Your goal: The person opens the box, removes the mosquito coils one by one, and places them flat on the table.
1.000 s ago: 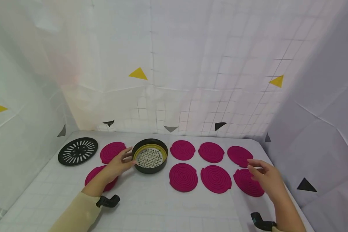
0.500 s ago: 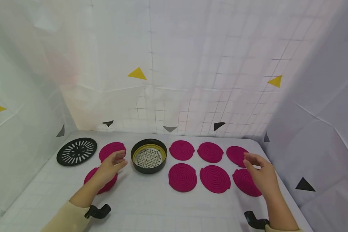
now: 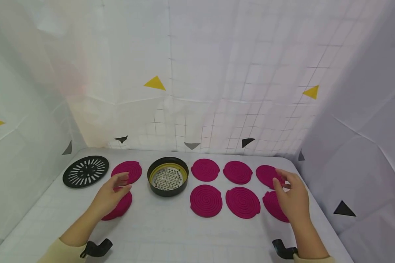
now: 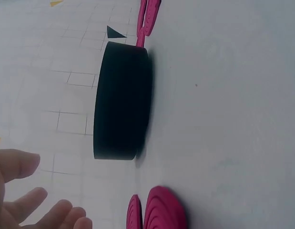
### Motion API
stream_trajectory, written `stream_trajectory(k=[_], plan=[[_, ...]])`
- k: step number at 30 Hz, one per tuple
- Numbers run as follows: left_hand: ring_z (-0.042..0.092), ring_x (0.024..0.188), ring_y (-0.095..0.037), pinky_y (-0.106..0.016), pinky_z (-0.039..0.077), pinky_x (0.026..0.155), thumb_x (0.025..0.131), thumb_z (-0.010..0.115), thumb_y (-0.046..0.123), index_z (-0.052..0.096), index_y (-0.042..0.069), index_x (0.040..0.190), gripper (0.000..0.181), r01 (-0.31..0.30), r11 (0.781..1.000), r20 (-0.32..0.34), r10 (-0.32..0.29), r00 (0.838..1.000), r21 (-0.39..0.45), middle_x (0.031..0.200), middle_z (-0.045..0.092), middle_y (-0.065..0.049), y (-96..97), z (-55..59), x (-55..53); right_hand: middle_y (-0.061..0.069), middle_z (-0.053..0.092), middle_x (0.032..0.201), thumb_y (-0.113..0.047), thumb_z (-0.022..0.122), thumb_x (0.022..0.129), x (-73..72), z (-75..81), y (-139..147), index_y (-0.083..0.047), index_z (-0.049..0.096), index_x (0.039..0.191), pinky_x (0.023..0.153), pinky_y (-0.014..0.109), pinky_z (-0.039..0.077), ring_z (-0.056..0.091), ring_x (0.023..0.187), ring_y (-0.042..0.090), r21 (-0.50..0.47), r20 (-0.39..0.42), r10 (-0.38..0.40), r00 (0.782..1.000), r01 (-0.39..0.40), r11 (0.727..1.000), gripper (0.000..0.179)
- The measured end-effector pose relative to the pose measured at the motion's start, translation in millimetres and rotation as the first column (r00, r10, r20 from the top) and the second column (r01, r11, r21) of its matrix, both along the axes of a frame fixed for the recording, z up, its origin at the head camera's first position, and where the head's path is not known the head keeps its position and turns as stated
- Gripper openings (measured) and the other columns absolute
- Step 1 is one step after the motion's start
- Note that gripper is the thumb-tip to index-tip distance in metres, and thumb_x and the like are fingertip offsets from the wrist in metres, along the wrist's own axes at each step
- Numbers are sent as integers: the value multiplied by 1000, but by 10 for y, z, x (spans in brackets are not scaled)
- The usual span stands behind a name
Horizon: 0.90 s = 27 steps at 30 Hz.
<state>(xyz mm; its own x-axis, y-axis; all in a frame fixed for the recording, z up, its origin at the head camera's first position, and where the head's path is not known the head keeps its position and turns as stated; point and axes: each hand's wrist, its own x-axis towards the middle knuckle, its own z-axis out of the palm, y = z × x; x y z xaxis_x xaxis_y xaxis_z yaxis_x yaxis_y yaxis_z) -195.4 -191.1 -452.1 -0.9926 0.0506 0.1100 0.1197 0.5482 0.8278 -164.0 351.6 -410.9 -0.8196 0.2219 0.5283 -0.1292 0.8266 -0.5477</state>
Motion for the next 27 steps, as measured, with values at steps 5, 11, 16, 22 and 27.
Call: stream_trajectory(k=[5,11,16,22,27], plan=[[53,126,-38,-53,47,101,100,63,25,46,2,146,54,-35,993,-77,26,997,-111,138,54,-23,-98,55,65,25,60,124,-9,69,93,-8,7,-32,-2,63,131,81,37,56,61,100,44,87,-61,-6,998,11,996,39],[51,125,-44,-62,46,98,98,64,24,47,2,144,54,-106,962,-175,62,983,-252,137,52,-26,-183,134,135,28,59,125,-6,71,89,-18,1,-58,0,64,127,85,68,44,52,110,49,182,-141,12,990,14,983,39],[46,130,-49,-67,42,99,96,66,20,50,-2,142,54,-178,921,-287,76,955,-348,140,50,-29,-228,159,154,27,59,125,-4,73,86,-46,16,-62,1,65,126,87,68,43,51,113,50,240,-192,37,981,11,971,41],[47,123,-52,-68,44,95,92,70,19,52,-5,137,55,-267,861,-437,58,897,-433,136,52,-30,-288,157,162,27,60,126,-2,77,80,-55,68,-80,1,65,126,86,67,46,53,112,50,322,-238,79,968,2,947,47],[44,125,-54,-71,36,100,87,74,21,51,-5,138,62,-338,801,-509,48,859,-495,138,49,-33,-353,170,177,26,59,131,-4,78,78,-69,69,-80,-1,63,129,88,69,47,53,115,50,372,-232,88,969,5,928,53]])
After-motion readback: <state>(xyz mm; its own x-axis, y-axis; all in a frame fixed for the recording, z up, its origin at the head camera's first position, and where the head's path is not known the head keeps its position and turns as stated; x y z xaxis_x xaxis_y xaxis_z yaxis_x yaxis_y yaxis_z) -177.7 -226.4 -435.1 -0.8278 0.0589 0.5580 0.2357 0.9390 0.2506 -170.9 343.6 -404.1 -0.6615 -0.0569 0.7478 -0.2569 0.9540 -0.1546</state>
